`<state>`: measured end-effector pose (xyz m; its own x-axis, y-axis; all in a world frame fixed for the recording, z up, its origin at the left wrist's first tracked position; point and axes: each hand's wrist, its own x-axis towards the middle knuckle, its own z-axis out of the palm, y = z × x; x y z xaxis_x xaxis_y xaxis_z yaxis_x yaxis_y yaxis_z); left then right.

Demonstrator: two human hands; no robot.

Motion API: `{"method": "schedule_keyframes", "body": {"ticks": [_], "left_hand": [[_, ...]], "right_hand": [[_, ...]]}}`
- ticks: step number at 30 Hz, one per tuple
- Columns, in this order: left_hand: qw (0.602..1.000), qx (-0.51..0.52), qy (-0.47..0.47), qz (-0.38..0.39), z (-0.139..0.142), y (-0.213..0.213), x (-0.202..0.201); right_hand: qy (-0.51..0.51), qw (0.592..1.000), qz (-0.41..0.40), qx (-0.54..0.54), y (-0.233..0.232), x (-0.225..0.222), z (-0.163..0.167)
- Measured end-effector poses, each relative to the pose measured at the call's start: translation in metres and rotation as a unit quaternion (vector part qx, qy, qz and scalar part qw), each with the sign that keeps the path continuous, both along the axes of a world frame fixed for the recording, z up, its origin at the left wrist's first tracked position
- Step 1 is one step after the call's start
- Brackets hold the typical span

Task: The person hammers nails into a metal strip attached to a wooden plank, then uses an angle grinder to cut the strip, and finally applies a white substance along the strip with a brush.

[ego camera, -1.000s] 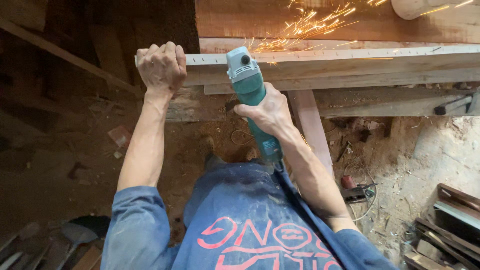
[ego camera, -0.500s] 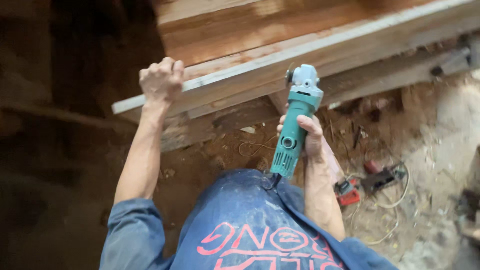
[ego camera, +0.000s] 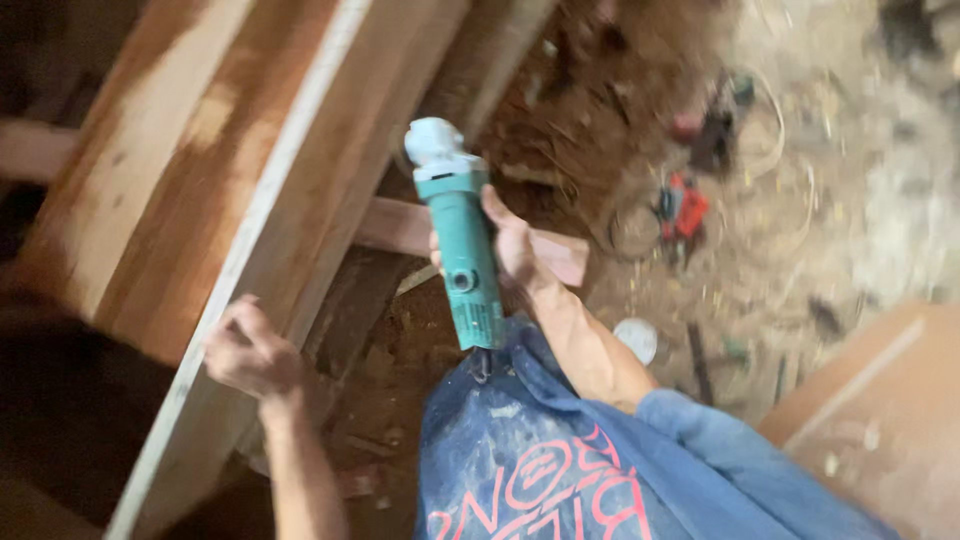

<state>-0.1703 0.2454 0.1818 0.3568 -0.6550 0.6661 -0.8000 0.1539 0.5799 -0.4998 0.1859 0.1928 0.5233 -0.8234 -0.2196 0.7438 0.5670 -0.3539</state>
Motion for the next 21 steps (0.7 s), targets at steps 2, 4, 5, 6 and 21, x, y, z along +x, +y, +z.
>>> {"method": "schedule_keyframes", "body": {"ticks": [2, 4, 5, 6, 21], "left_hand": [[0.981, 0.123, 0.127, -0.080, -0.006, -0.005, -0.067], [0.877, 0.269, 0.278, -0.286, -0.006, 0.017, -0.132], [0.806, 0.299, 0.340, -0.381, -0.010, 0.021, -0.162], [0.720, 0.327, 0.402, -0.463, -0.014, 0.023, -0.188], [0.399, 0.600, 0.426, -0.547, -0.074, 0.013, -0.290]], "right_hand": [[-0.017, 0.999, -0.037, -0.007, -0.001, -0.020, -0.006], [0.016, 0.994, -0.098, -0.034, 0.001, -0.039, -0.012], [0.062, 0.987, -0.136, -0.056, 0.000, -0.050, -0.015], [0.111, 0.976, -0.169, -0.076, -0.001, -0.061, -0.017], [0.122, 0.835, -0.535, 0.035, 0.119, -0.171, -0.061]]}}
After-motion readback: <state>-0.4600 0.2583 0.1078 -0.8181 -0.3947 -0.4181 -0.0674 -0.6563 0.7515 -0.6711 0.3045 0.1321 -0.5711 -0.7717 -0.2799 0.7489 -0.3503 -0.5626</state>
